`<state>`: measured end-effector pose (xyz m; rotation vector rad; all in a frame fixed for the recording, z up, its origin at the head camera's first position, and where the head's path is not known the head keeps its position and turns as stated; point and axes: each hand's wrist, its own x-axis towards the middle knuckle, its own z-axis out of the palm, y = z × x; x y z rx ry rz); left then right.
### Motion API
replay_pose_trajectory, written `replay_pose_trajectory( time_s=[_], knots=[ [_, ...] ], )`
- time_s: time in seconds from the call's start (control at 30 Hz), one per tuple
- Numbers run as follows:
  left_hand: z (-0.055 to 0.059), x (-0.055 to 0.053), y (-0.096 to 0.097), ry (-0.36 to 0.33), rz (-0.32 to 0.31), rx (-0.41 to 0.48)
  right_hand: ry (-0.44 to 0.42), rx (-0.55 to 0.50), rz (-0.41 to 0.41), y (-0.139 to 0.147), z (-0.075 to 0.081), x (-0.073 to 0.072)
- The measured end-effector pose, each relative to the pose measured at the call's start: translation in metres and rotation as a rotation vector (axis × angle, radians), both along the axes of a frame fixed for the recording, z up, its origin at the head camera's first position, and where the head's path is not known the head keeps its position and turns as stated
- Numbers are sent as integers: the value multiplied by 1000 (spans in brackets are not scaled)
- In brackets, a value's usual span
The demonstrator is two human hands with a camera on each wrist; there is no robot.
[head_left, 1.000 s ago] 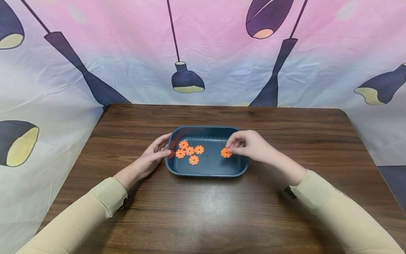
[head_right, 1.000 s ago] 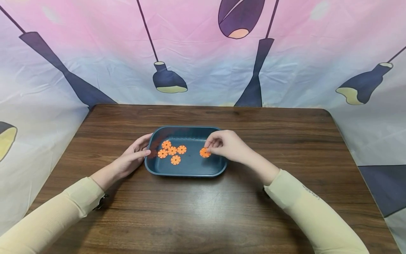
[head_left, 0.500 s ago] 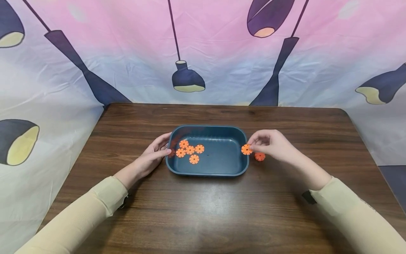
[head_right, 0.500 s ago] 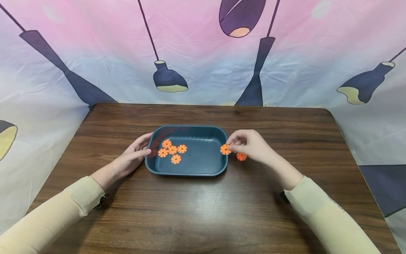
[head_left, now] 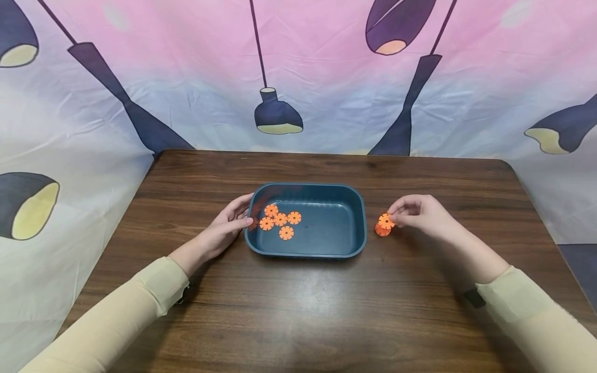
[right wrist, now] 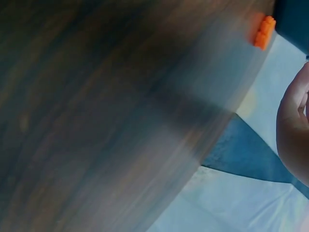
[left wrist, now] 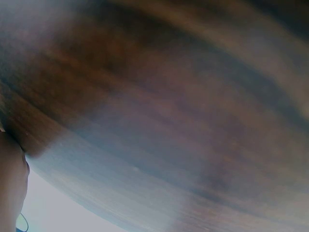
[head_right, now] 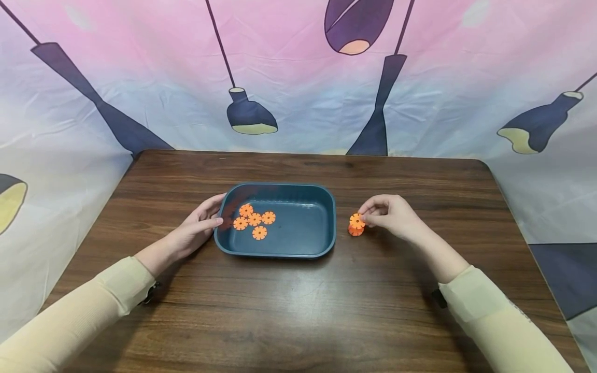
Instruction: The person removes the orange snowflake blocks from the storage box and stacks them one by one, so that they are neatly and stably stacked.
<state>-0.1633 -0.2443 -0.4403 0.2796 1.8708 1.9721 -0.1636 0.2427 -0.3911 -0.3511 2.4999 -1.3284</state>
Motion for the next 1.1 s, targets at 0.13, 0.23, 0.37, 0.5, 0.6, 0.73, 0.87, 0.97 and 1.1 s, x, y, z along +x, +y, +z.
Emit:
replay_pose_trajectory(
  time_s=[0.13,0.23,0.37,0.5,0.6,0.73,0.87,0.97,1.1],
  knots=[
    [1,0,0,-2,-1,-2,-31,10,1,3,-3,-2],
    [1,0,0,-1,-3,-1,-61,-8,3,3,-7,-5],
    [1,1,0,2,-4,3,-85,-22,14,2,-13,-8],
    [1,1,0,-2,-3,-3,-99,-15,14,1,-17,-11],
    [2,1,0,-6,-2,-9,-108,-14,12,0,-19,-11],
    [2,1,1,-5,-1,-13,-116,-14,15,0,-22,-11],
    [2,0,1,-5,-1,-11,-122,-11,21,2,-26,-13],
    [2,0,1,-5,-1,-6,-125,-6,24,2,-27,-13],
    [2,1,2,-8,1,1,-126,8,20,0,-27,-13]
  ],
)
